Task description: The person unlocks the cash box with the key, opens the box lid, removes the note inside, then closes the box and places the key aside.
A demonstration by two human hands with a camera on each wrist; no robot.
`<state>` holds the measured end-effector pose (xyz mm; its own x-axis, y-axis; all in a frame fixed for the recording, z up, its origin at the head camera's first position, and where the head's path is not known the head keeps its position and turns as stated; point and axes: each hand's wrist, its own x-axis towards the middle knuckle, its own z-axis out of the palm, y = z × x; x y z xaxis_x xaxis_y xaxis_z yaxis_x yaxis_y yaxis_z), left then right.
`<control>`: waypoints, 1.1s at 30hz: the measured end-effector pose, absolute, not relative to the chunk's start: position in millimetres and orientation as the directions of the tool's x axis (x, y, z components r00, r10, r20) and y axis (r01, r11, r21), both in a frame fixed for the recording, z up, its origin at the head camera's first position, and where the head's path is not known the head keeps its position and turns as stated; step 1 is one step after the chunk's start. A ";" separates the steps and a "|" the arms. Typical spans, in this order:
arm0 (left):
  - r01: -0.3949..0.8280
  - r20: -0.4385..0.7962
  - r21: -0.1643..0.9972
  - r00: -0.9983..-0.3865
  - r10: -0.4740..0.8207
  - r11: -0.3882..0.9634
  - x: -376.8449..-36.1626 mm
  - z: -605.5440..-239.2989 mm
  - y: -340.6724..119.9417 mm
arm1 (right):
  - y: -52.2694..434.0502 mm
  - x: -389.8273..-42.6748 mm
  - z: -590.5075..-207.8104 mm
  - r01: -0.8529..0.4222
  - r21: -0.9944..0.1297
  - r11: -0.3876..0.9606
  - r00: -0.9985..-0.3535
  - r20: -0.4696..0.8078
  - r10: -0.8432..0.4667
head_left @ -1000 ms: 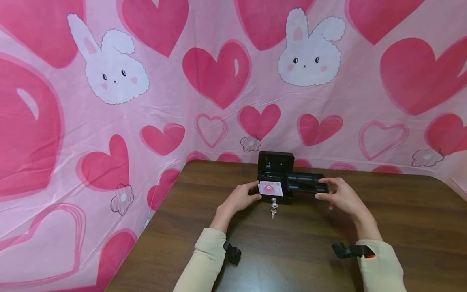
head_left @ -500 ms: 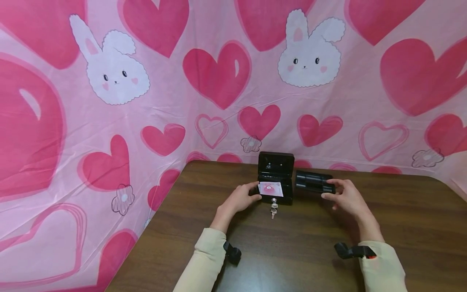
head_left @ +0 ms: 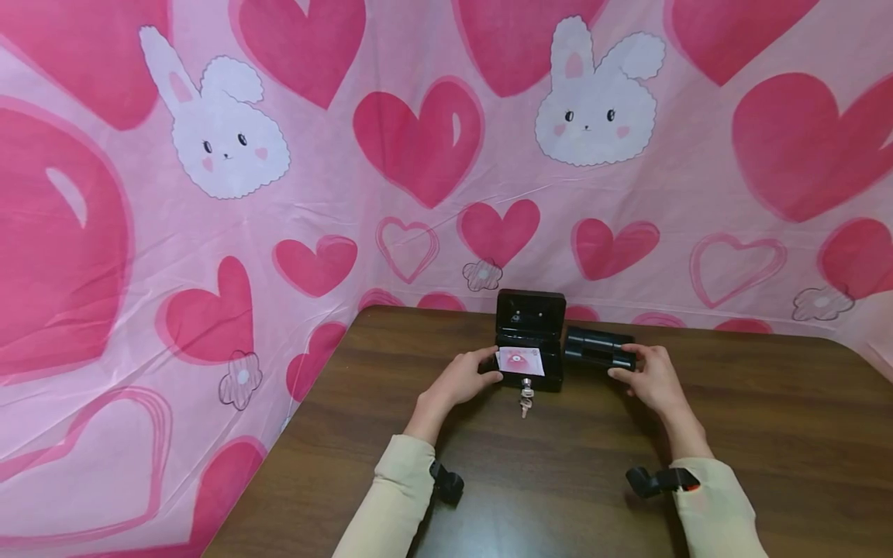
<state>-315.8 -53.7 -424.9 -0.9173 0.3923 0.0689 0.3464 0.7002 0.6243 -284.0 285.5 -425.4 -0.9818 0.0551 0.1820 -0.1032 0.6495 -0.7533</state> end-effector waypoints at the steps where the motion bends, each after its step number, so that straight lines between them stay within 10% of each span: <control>1: 0.349 0.071 0.623 -0.917 0.393 0.700 -316.0 -425.1 -53.4 | 285.9 -284.2 -426.0 -0.102 -0.744 0.660 -0.982 0.184 0.055; 33: 0.329 0.055 0.625 -0.923 0.380 0.708 -315.5 -425.2 -53.6 | 280.9 -287.8 -432.2 0.107 -0.657 0.747 -0.970 0.096 0.224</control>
